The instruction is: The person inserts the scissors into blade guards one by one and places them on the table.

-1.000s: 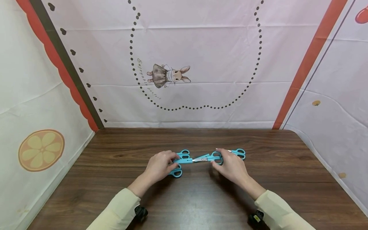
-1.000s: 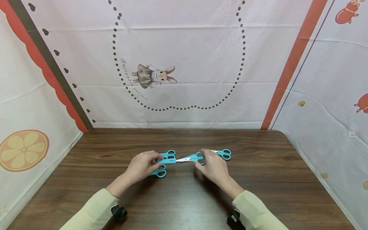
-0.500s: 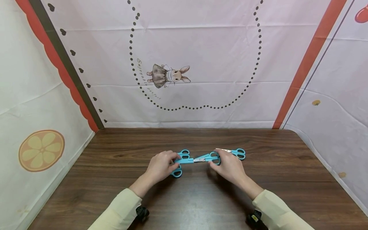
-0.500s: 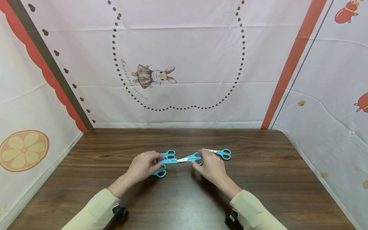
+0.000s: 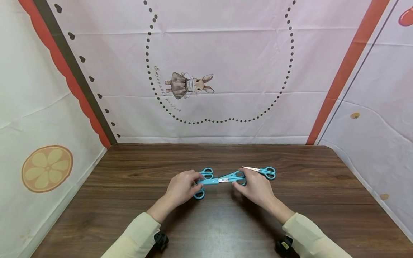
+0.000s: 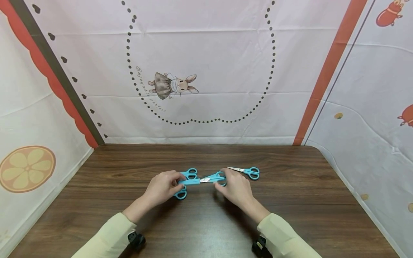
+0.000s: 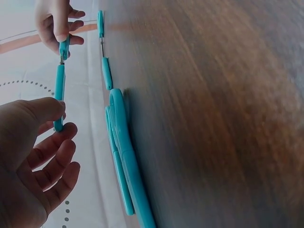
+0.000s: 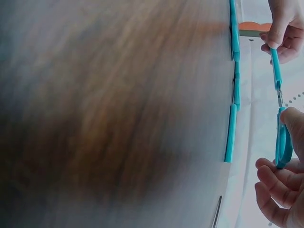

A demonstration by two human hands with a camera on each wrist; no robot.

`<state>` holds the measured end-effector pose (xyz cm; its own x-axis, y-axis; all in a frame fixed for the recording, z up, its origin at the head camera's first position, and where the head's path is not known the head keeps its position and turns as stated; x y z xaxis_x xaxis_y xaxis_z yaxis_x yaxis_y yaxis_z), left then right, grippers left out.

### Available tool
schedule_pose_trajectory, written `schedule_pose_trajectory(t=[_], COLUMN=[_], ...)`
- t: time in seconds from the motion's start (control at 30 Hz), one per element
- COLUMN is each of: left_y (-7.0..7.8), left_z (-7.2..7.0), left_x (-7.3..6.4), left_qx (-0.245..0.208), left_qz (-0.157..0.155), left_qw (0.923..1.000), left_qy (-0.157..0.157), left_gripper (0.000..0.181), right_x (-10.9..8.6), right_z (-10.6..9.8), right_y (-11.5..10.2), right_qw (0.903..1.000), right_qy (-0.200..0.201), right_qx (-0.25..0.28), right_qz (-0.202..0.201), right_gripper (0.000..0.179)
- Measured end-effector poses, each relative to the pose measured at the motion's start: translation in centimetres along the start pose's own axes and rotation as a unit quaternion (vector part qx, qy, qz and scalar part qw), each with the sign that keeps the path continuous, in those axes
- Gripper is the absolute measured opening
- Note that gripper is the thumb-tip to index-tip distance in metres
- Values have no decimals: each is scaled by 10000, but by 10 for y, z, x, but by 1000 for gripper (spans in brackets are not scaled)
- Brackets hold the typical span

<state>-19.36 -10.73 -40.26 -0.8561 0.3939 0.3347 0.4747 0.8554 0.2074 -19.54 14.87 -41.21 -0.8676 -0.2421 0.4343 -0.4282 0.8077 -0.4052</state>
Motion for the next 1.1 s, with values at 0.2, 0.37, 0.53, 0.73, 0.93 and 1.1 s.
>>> schedule_pose_trajectory(t=[0.2, 0.37, 0.53, 0.73, 0.93, 1.1], left_y=[1, 2, 3, 4, 4, 4], left_z=[2, 2, 3, 3, 3, 4], left_x=[0, 0, 0, 1, 1, 2], left_qx=[65, 61, 137, 217, 236, 264], left_qz=[21, 44, 63, 25, 18, 21], left_qw=[9999, 9999, 9998, 9997, 9996, 9995], left_qy=[79, 132, 160, 145, 147, 179], left_gripper=[12, 13, 13, 13, 13, 13], right_x=[1, 1, 1, 2, 1, 1], right_z=[2, 3, 4, 4, 2, 2], right_y=[-2, -3, -4, -4, -5, -4], right_qw=[10000, 9999, 9999, 9998, 9998, 9998], right_qy=[-50, -118, -134, -171, -160, -147], right_qx=[16, 61, 64, 94, 98, 83], right_qz=[-13, 9, 18, 69, 57, 69], right_gripper=[47, 46, 45, 46, 47, 48])
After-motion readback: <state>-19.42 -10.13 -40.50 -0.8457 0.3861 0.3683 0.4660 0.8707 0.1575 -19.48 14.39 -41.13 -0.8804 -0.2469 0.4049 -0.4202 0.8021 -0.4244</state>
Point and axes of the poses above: each hand's wrist, its own x-axis towards the middle knuckle, its own z-axis out of the palm, y = z × x, the point moved 1 cm from there along x, towards the middle knuckle, and after that the axes turned 9 degrees about x, right-handed, at the moved point
